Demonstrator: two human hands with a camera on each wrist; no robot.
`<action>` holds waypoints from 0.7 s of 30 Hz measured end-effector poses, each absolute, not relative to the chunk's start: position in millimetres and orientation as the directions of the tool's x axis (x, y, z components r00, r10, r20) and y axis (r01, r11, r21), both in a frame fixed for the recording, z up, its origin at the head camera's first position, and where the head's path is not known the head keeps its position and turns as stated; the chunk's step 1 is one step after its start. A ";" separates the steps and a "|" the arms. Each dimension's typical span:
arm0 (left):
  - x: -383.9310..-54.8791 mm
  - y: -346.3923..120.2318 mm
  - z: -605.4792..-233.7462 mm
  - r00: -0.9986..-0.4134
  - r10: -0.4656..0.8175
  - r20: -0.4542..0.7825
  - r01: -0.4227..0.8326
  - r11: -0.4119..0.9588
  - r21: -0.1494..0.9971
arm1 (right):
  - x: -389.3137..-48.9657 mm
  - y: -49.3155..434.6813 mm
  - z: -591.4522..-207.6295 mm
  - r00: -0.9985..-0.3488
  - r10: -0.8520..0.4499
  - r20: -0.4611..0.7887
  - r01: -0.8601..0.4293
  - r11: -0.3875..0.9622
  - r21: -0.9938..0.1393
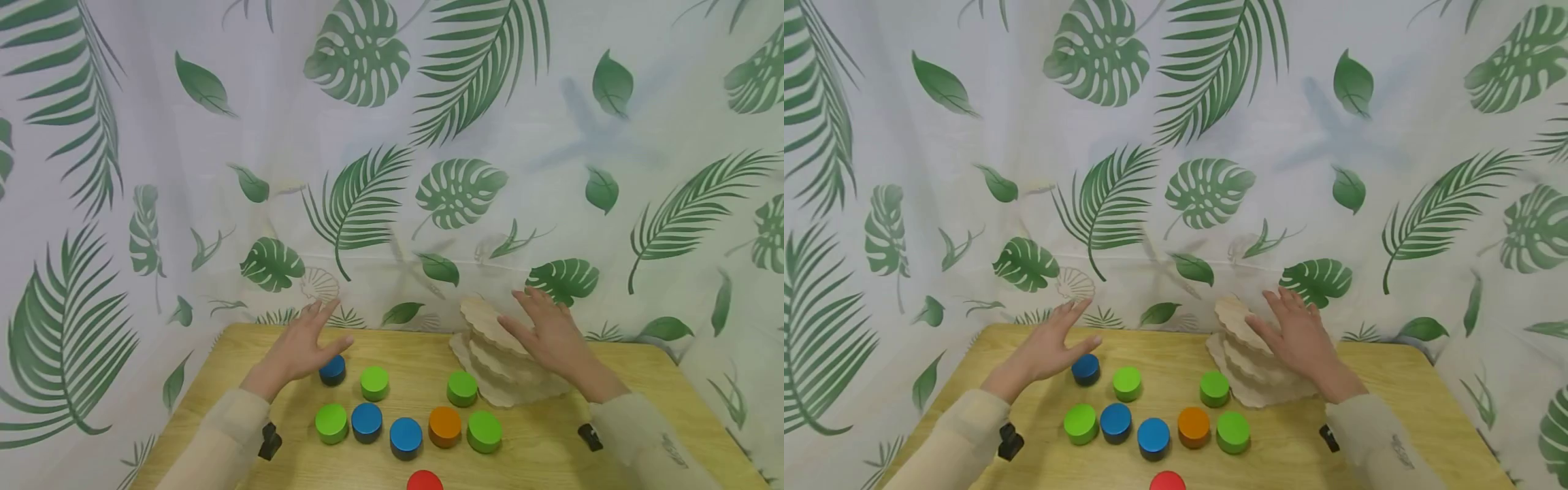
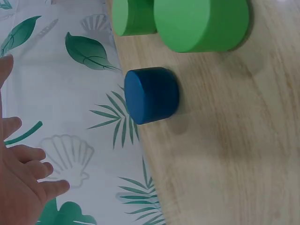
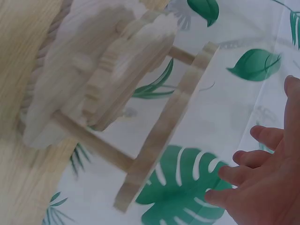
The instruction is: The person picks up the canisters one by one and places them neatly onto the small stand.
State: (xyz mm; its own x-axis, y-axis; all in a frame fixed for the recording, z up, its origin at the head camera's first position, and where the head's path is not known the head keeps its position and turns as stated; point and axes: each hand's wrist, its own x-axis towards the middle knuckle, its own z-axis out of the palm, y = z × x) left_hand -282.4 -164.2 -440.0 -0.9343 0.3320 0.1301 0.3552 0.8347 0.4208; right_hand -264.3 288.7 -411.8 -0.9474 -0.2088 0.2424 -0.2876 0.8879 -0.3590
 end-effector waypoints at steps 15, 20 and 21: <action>-278.8 -179.8 -470.2 -0.958 0.266 0.108 0.280 0.779 0.561 | -249.0 334.5 -424.8 -0.970 -0.113 0.214 -0.202 0.864 -0.462; -278.3 -183.9 -477.8 -0.963 0.243 0.119 0.266 0.767 0.583 | -244.0 350.0 -431.2 -0.977 -0.079 0.199 -0.169 0.856 -0.489; -278.3 -184.8 -479.5 -0.964 0.238 0.120 0.262 0.765 0.589 | -242.9 353.0 -432.4 -0.978 -0.070 0.198 -0.161 0.855 -0.493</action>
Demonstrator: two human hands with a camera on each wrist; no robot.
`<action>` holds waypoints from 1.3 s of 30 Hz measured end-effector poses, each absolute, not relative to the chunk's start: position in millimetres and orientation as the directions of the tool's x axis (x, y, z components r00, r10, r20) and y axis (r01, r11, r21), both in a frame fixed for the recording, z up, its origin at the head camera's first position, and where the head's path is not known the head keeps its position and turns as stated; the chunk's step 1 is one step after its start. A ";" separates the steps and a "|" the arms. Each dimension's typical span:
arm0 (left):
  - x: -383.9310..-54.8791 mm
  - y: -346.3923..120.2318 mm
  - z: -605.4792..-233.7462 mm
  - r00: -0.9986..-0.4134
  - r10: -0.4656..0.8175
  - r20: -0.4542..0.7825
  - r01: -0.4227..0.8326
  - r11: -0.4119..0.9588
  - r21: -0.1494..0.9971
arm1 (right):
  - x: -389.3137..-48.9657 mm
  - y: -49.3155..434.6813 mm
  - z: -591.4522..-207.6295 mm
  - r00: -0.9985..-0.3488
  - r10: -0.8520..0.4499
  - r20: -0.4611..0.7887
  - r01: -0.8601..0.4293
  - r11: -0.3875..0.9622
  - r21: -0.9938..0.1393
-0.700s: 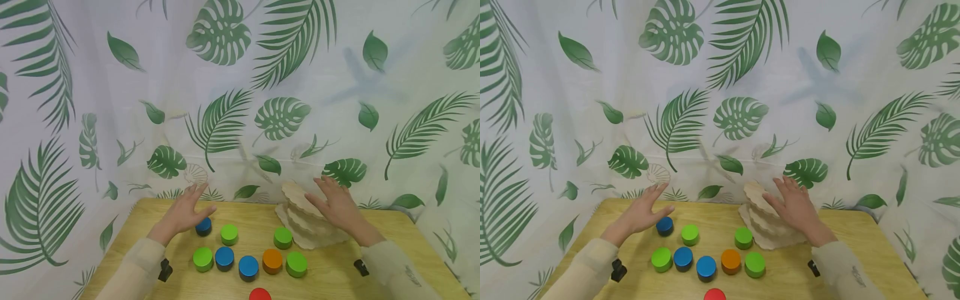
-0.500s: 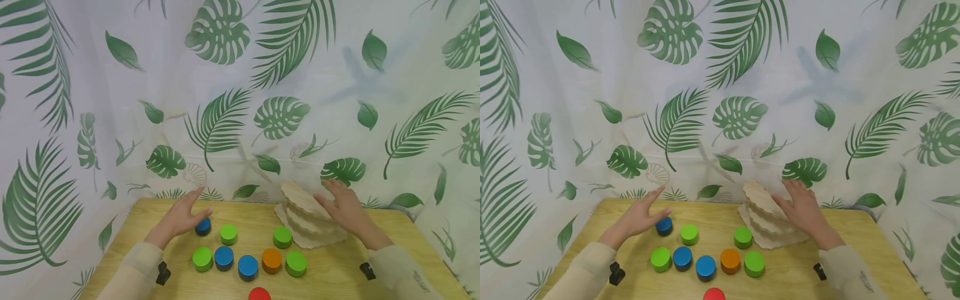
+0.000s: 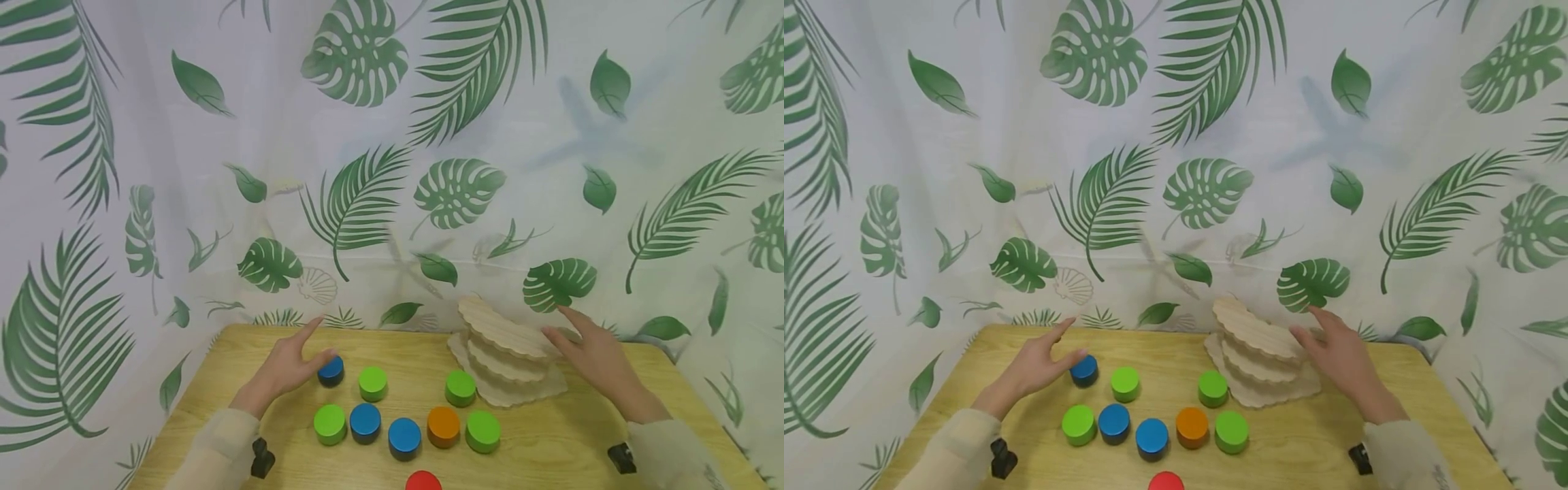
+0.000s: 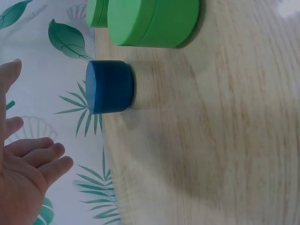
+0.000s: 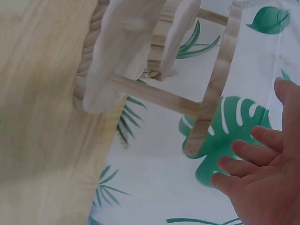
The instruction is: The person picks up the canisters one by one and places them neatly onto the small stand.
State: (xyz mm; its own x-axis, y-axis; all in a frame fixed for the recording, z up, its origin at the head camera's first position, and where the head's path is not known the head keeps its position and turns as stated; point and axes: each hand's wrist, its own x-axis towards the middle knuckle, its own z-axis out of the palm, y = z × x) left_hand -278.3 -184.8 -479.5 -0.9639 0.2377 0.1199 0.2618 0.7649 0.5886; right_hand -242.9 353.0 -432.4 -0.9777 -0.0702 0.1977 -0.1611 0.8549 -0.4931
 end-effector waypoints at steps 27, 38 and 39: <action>-273.9 -194.5 -518.5 -0.992 0.103 0.071 0.119 0.614 0.780 | -228.0 375.2 -466.5 -0.979 -0.001 0.204 -0.109 0.850 -0.516; -270.0 -194.5 -525.8 -0.996 0.069 0.051 0.082 0.587 0.806 | -226.5 376.2 -479.0 -0.984 0.026 0.177 -0.074 0.843 -0.533; -269.7 -194.5 -526.4 -0.997 0.067 0.048 0.079 0.583 0.808 | -226.5 376.3 -479.7 -0.983 0.027 0.179 -0.074 0.843 -0.533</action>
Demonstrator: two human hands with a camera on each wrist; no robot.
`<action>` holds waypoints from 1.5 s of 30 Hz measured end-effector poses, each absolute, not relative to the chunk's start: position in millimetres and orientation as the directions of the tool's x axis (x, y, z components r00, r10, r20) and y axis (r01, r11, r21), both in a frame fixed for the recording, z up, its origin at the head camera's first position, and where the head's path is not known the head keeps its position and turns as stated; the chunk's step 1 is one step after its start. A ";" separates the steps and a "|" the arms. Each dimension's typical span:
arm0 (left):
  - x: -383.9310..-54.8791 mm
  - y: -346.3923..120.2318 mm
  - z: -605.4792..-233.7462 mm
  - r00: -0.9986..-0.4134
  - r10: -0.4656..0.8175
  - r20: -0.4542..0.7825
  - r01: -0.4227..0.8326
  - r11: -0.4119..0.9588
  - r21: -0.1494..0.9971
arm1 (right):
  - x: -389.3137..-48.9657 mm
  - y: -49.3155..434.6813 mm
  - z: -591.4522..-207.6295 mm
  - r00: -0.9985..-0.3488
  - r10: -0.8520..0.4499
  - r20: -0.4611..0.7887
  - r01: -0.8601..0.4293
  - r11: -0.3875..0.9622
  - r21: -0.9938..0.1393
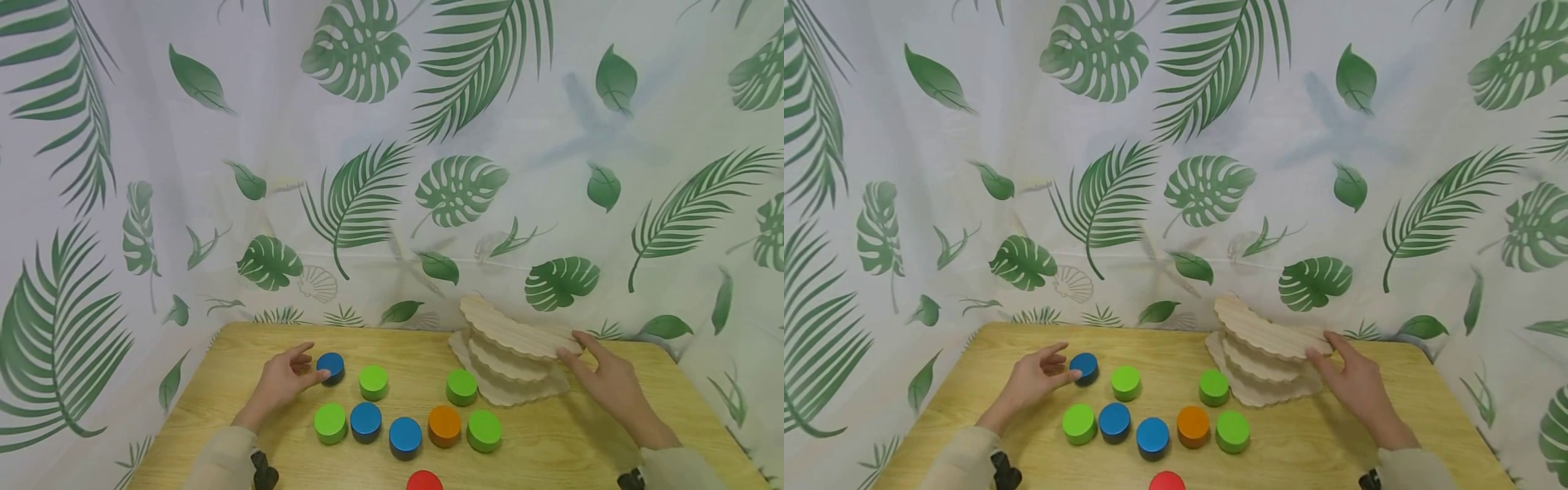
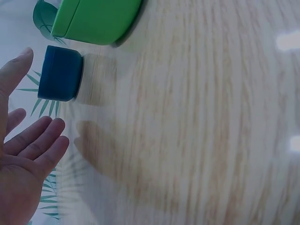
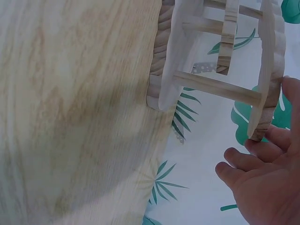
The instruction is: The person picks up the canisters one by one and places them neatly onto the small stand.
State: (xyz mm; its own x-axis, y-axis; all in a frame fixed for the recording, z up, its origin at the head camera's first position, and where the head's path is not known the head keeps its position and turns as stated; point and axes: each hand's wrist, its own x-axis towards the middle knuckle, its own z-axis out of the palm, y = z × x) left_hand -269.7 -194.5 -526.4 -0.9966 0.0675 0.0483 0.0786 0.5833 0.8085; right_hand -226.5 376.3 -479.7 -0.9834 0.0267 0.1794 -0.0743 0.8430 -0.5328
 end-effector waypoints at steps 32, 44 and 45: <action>-277.1 -186.3 -538.3 -0.993 0.112 0.030 0.094 0.621 0.778 | -226.0 382.6 -478.1 -0.984 -0.076 0.160 -0.140 0.890 -0.435; -279.4 -183.8 -542.2 -0.992 0.124 0.034 0.107 0.650 0.753 | -225.2 384.0 -479.4 -0.987 -0.070 0.145 -0.120 0.923 -0.367; -279.6 -183.7 -542.5 -0.991 0.126 0.035 0.109 0.651 0.751 | -225.0 383.7 -479.3 -0.987 -0.071 0.144 -0.120 0.922 -0.369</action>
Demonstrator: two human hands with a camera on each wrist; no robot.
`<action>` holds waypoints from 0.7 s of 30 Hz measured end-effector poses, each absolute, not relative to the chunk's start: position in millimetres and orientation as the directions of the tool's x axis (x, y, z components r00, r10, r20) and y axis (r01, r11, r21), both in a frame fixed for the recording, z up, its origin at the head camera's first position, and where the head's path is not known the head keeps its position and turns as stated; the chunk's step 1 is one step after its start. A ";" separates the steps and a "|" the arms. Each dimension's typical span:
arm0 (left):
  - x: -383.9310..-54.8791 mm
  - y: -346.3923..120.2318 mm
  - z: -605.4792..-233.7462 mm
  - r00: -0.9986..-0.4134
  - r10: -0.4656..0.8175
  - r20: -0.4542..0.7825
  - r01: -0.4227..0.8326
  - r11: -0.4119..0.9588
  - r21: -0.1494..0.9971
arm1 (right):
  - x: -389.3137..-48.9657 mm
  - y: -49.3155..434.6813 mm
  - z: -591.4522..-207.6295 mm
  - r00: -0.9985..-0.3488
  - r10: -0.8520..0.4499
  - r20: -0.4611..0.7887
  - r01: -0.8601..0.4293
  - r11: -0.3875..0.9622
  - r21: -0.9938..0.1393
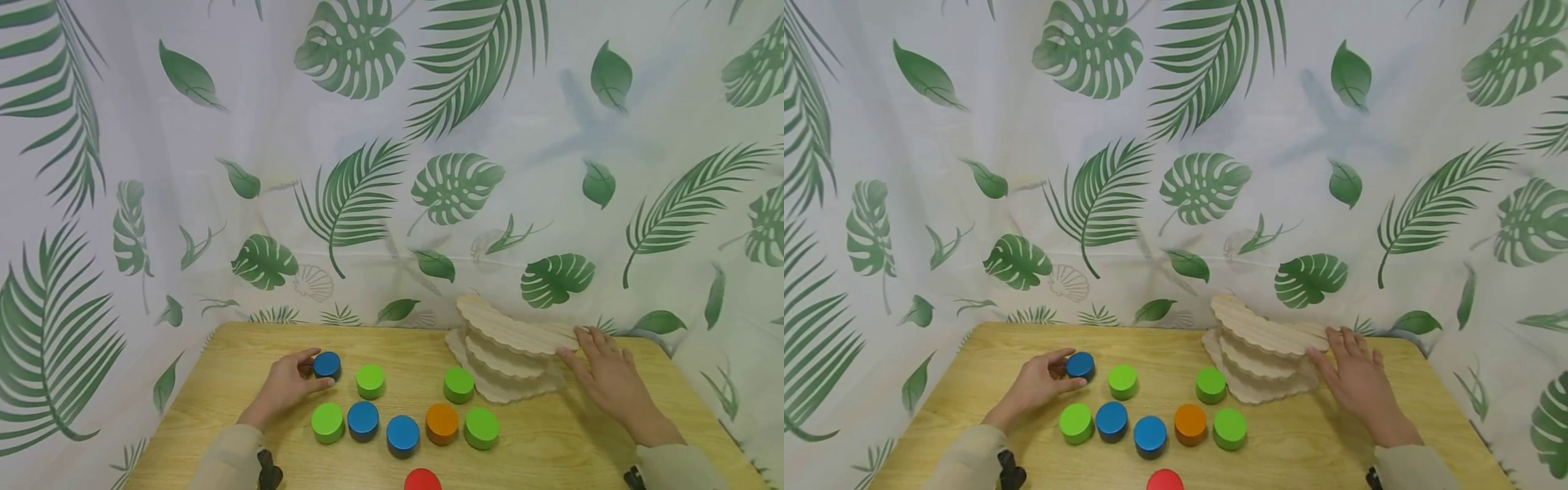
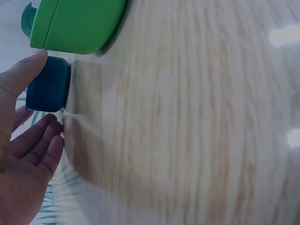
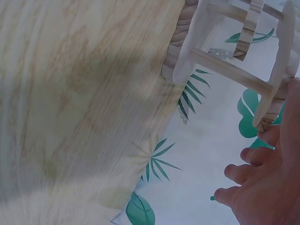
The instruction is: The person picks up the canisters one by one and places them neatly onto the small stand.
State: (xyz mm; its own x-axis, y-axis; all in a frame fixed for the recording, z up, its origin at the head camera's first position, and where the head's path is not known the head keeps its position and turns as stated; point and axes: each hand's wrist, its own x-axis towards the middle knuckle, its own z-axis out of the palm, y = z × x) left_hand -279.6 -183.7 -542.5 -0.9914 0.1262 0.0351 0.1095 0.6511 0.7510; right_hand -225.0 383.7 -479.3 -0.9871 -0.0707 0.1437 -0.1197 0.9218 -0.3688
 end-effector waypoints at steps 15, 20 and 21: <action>-279.4 -180.5 -542.9 -0.991 0.122 0.060 0.126 0.656 0.744 | -224.0 386.2 -483.7 -0.988 -0.082 0.135 -0.130 0.906 -0.402; -279.2 -180.1 -542.8 -0.990 0.122 0.063 0.128 0.645 0.754 | -223.8 386.2 -484.0 -0.987 -0.082 0.138 -0.132 0.905 -0.405; -279.1 -180.0 -542.9 -0.990 0.123 0.064 0.129 0.644 0.754 | -223.9 386.2 -484.2 -0.987 -0.083 0.139 -0.133 0.904 -0.406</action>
State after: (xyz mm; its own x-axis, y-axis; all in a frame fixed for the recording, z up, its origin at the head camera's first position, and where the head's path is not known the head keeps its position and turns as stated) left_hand -279.1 -180.0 -542.9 -0.9904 0.1229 0.0638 0.1285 0.6444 0.7538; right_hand -223.9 386.2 -484.2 -0.9869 -0.0826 0.1388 -0.1328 0.9043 -0.4056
